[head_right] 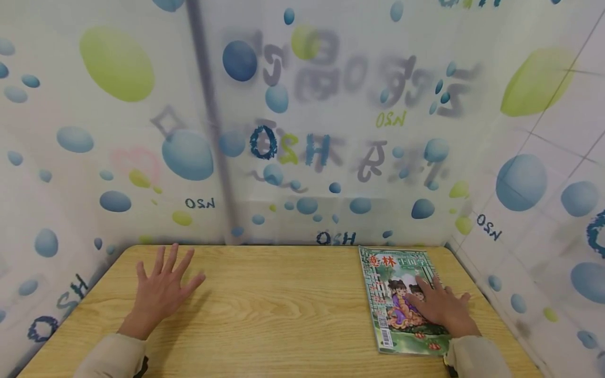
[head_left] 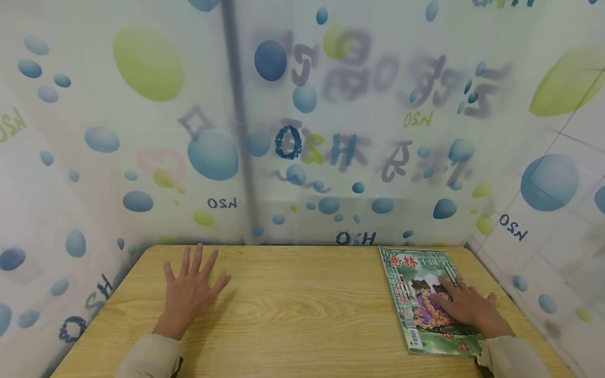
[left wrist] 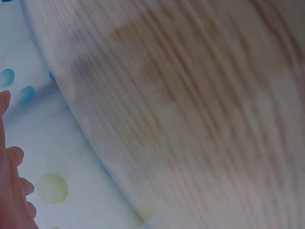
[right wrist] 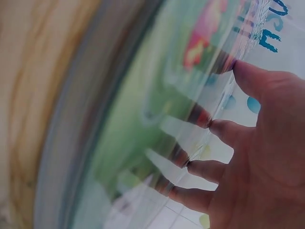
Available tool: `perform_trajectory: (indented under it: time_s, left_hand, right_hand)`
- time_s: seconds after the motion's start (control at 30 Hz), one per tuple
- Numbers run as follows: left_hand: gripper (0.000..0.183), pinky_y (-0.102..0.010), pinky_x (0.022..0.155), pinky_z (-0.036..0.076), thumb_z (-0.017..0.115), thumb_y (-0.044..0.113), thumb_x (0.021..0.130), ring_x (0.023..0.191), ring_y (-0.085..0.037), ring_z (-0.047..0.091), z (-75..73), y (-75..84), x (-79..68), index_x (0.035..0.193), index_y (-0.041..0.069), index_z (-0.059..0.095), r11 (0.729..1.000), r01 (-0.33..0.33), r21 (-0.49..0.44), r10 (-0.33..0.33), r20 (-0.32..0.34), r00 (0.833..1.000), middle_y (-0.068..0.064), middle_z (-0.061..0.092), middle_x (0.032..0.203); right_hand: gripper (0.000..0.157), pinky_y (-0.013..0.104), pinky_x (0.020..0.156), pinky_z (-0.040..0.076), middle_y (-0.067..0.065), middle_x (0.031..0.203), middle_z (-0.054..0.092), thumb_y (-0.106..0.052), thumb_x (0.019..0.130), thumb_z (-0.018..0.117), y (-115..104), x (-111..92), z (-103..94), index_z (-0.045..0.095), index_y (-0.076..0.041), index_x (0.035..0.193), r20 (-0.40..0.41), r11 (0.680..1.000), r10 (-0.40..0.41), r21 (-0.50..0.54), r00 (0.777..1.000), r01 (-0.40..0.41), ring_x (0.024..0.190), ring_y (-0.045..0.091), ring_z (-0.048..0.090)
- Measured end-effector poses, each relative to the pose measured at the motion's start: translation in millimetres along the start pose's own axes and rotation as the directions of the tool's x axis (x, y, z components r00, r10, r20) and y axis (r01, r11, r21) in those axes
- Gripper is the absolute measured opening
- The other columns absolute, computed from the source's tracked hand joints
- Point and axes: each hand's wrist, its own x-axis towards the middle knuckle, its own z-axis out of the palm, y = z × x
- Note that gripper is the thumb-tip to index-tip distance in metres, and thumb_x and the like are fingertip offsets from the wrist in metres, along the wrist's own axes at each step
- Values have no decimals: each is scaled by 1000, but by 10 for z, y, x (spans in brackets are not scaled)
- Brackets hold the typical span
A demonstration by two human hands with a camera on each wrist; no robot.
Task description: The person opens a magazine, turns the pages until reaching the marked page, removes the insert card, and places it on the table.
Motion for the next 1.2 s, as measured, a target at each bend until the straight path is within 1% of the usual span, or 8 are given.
perform_trajectory:
  time_s: [0.2,0.33,0.47,0.67,0.8,1.03,1.2]
  left_hand:
    - [72,-80,100,16,62,55,89,142,-48,25,33,17,0,145,11,51,1000,-8,-3,8,-14,1000,-25,35,153]
    - [71,-80,100,15,59,56,91,143,-48,24,51,52,-4,146,11,49,1000,-12,-8,12,11,1000,-25,35,153]
    - [71,-80,100,15,58,57,92,142,-48,25,71,121,-2,146,11,49,1000,-19,-21,20,45,999,-25,34,154]
    - [72,-79,103,11,54,57,95,145,-46,20,94,268,32,150,13,44,998,-21,-54,28,130,991,-22,30,158]
    - [72,-78,105,10,52,59,96,147,-45,18,104,388,68,152,14,42,997,-29,-78,41,160,986,-21,28,159]
    - [70,-77,105,15,53,58,95,146,-43,24,119,595,137,150,15,46,993,-78,-87,90,138,986,-19,31,158]
    - [70,-76,106,15,53,59,94,147,-42,23,139,712,171,150,17,46,991,-101,-90,114,155,981,-18,31,159]
  right_hand:
    - [90,89,89,12,45,144,29,-72,94,36,-19,-15,-16,39,1,147,5,1000,2,-1,1000,-2,121,69,37]
    - [91,88,89,13,44,144,32,-73,94,36,-31,-17,-6,39,0,147,8,1000,-1,3,1000,1,120,69,38]
    - [91,87,91,13,43,144,34,-74,93,37,-65,-13,15,40,-1,148,-1,1000,-1,4,1000,1,121,67,40]
    - [91,87,91,14,41,144,36,-75,92,38,-146,-16,39,44,-2,147,-30,1000,-4,-10,1000,3,123,64,41]
    - [89,87,91,16,40,142,40,-74,91,41,-205,-17,55,46,-4,146,-46,999,-25,-22,999,24,121,62,44]
    - [87,86,92,18,40,141,42,-73,92,43,-307,-5,59,48,-4,145,-65,998,-47,-34,997,45,118,62,48]
    - [87,86,92,18,39,140,44,-73,91,44,-398,-12,46,49,-4,144,-69,998,-57,-33,996,55,115,63,50]
